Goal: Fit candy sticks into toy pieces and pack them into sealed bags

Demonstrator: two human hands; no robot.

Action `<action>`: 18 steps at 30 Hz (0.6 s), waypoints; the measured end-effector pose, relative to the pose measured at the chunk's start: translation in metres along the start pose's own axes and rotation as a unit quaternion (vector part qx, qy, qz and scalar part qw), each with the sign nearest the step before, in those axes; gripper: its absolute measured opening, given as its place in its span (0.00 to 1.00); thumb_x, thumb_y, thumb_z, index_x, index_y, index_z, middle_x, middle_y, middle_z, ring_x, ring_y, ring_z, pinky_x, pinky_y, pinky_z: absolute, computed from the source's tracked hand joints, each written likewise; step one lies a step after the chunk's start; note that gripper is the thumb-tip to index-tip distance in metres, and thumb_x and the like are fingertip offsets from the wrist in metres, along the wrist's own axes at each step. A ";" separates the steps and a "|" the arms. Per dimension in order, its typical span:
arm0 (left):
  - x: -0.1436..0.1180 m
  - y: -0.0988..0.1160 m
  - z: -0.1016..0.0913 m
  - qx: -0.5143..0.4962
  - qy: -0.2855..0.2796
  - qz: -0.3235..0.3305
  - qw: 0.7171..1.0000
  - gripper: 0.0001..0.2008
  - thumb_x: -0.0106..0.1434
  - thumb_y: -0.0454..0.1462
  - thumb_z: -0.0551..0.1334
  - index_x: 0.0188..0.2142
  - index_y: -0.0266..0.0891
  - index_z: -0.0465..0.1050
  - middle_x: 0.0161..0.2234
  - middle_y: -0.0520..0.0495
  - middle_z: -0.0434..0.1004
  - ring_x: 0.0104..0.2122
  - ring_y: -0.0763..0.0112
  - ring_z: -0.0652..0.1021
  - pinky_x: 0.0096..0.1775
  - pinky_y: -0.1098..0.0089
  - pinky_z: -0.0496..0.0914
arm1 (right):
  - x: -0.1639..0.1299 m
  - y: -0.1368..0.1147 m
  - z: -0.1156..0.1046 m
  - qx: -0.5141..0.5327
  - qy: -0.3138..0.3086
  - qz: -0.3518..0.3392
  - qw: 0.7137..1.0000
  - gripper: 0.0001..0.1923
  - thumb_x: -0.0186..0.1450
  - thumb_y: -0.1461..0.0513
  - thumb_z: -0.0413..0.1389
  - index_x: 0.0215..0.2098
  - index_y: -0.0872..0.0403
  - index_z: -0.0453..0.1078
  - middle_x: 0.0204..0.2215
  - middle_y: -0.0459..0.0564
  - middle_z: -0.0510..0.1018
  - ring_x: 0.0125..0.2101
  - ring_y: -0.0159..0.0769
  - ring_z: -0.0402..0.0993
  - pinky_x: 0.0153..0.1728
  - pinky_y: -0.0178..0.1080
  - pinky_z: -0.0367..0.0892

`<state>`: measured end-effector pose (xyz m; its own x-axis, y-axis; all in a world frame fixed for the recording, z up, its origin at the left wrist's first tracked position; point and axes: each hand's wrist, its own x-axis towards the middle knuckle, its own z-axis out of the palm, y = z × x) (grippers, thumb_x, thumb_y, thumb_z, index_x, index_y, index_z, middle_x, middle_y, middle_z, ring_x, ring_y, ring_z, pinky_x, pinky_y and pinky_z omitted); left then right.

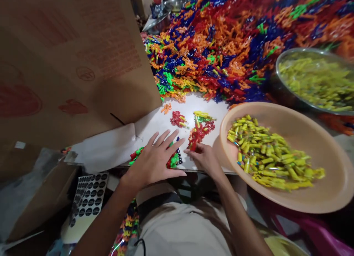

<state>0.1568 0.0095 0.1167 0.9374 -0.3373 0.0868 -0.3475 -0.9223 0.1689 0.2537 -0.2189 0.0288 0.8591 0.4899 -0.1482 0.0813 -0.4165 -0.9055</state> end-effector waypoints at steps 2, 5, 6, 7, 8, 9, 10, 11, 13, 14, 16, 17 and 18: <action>0.007 0.000 -0.001 0.001 -0.021 0.023 1.000 0.45 0.69 0.62 0.73 0.77 0.45 0.67 0.81 0.34 0.61 0.79 0.36 0.64 0.78 0.37 0.54 | -0.012 0.007 0.009 0.019 -0.010 -0.009 1.000 0.20 0.73 0.47 0.61 0.32 0.53 0.75 0.26 0.47 0.80 0.29 0.41 0.75 0.32 0.38 0.69; 0.008 0.001 0.002 0.006 -0.029 0.014 0.999 0.36 0.71 0.56 0.73 0.69 0.40 0.73 0.77 0.30 0.68 0.75 0.38 0.69 0.76 0.36 0.60 | -0.019 0.009 0.023 0.030 -0.015 -0.042 0.999 0.15 0.75 0.52 0.59 0.37 0.53 0.77 0.32 0.49 0.84 0.35 0.44 0.79 0.39 0.39 0.74; 0.007 0.001 0.003 0.005 -0.026 0.008 1.000 0.33 0.71 0.54 0.73 0.67 0.40 0.74 0.76 0.30 0.69 0.74 0.38 0.71 0.75 0.36 0.61 | -0.019 0.007 0.027 0.029 -0.016 -0.056 0.998 0.13 0.75 0.54 0.59 0.39 0.53 0.79 0.35 0.50 0.86 0.38 0.45 0.81 0.43 0.40 0.75; 0.006 0.001 0.004 0.004 -0.020 0.003 1.000 0.31 0.72 0.53 0.73 0.66 0.39 0.75 0.75 0.29 0.70 0.73 0.39 0.72 0.75 0.36 0.62 | -0.019 0.006 0.030 0.025 -0.016 -0.069 0.997 0.11 0.76 0.56 0.58 0.42 0.53 0.79 0.38 0.51 0.87 0.40 0.45 0.82 0.46 0.41 0.76; 0.005 0.002 0.005 0.003 -0.015 0.001 1.000 0.30 0.72 0.52 0.72 0.65 0.39 0.75 0.75 0.29 0.71 0.73 0.39 0.73 0.75 0.36 0.62 | -0.018 0.004 0.032 0.017 -0.018 -0.080 0.996 0.09 0.76 0.58 0.58 0.45 0.53 0.80 0.40 0.52 0.87 0.42 0.45 0.82 0.48 0.42 0.76; 0.005 0.002 0.006 0.001 -0.011 0.001 1.000 0.29 0.72 0.51 0.72 0.65 0.39 0.75 0.74 0.29 0.71 0.72 0.39 0.73 0.75 0.37 0.62 | -0.017 0.003 0.034 0.005 -0.018 -0.089 0.996 0.08 0.76 0.61 0.58 0.47 0.54 0.79 0.42 0.53 0.88 0.43 0.45 0.82 0.49 0.42 0.76; 0.004 0.002 0.007 0.001 -0.008 0.001 1.000 0.29 0.72 0.51 0.72 0.65 0.39 0.74 0.73 0.29 0.72 0.71 0.40 0.74 0.75 0.37 0.62 | -0.016 0.002 0.036 -0.011 -0.019 -0.095 0.995 0.08 0.75 0.63 0.57 0.47 0.54 0.79 0.43 0.54 0.87 0.43 0.45 0.82 0.49 0.41 0.76; 0.004 0.002 0.008 0.002 -0.007 0.002 1.000 0.29 0.72 0.51 0.72 0.65 0.39 0.74 0.73 0.29 0.72 0.71 0.40 0.75 0.75 0.38 0.62 | -0.016 0.002 0.037 -0.030 -0.020 -0.098 0.995 0.08 0.75 0.65 0.56 0.47 0.55 0.78 0.43 0.55 0.87 0.42 0.44 0.82 0.48 0.41 0.75; 0.005 0.003 0.008 0.008 -0.009 0.001 1.000 0.29 0.72 0.51 0.72 0.65 0.39 0.73 0.73 0.30 0.73 0.70 0.40 0.76 0.74 0.39 0.64 | -0.016 0.001 0.039 -0.072 -0.023 -0.101 0.992 0.09 0.76 0.68 0.54 0.47 0.56 0.77 0.43 0.56 0.85 0.41 0.43 0.81 0.46 0.40 0.74; 0.005 0.003 0.009 0.012 -0.010 0.000 1.000 0.30 0.72 0.51 0.72 0.66 0.39 0.73 0.73 0.29 0.73 0.70 0.40 0.76 0.74 0.39 0.64 | -0.017 0.000 0.040 -0.093 -0.026 -0.102 0.990 0.10 0.77 0.68 0.53 0.48 0.56 0.77 0.44 0.57 0.85 0.41 0.43 0.81 0.46 0.40 0.73; 0.005 0.003 0.008 0.014 -0.009 -0.003 1.000 0.34 0.73 0.52 0.72 0.70 0.38 0.70 0.73 0.29 0.72 0.71 0.40 0.75 0.73 0.40 0.65 | -0.019 -0.002 0.039 -0.130 -0.038 -0.107 0.985 0.10 0.79 0.67 0.53 0.51 0.56 0.77 0.46 0.57 0.84 0.42 0.42 0.80 0.46 0.39 0.71; 0.006 0.003 0.008 0.012 -0.008 -0.005 1.000 0.36 0.73 0.52 0.72 0.72 0.38 0.68 0.74 0.29 0.72 0.71 0.41 0.75 0.73 0.40 0.65 | -0.019 -0.004 0.039 -0.147 -0.046 -0.109 0.982 0.10 0.80 0.67 0.53 0.51 0.56 0.76 0.46 0.57 0.83 0.41 0.41 0.80 0.45 0.39 0.70; 0.006 0.004 0.007 0.008 -0.007 -0.007 1.000 0.38 0.73 0.53 0.71 0.74 0.38 0.66 0.74 0.30 0.72 0.71 0.41 0.74 0.73 0.41 0.65 | -0.019 -0.006 0.037 -0.163 -0.055 -0.111 0.979 0.09 0.80 0.67 0.54 0.50 0.56 0.77 0.45 0.56 0.83 0.40 0.41 0.80 0.43 0.38 0.69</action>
<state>0.1615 0.0028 0.1109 0.9426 -0.3263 0.0704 -0.3335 -0.9299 0.1550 0.2178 -0.1976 0.0220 0.7444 0.6674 -0.0205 0.4314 -0.5040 -0.7483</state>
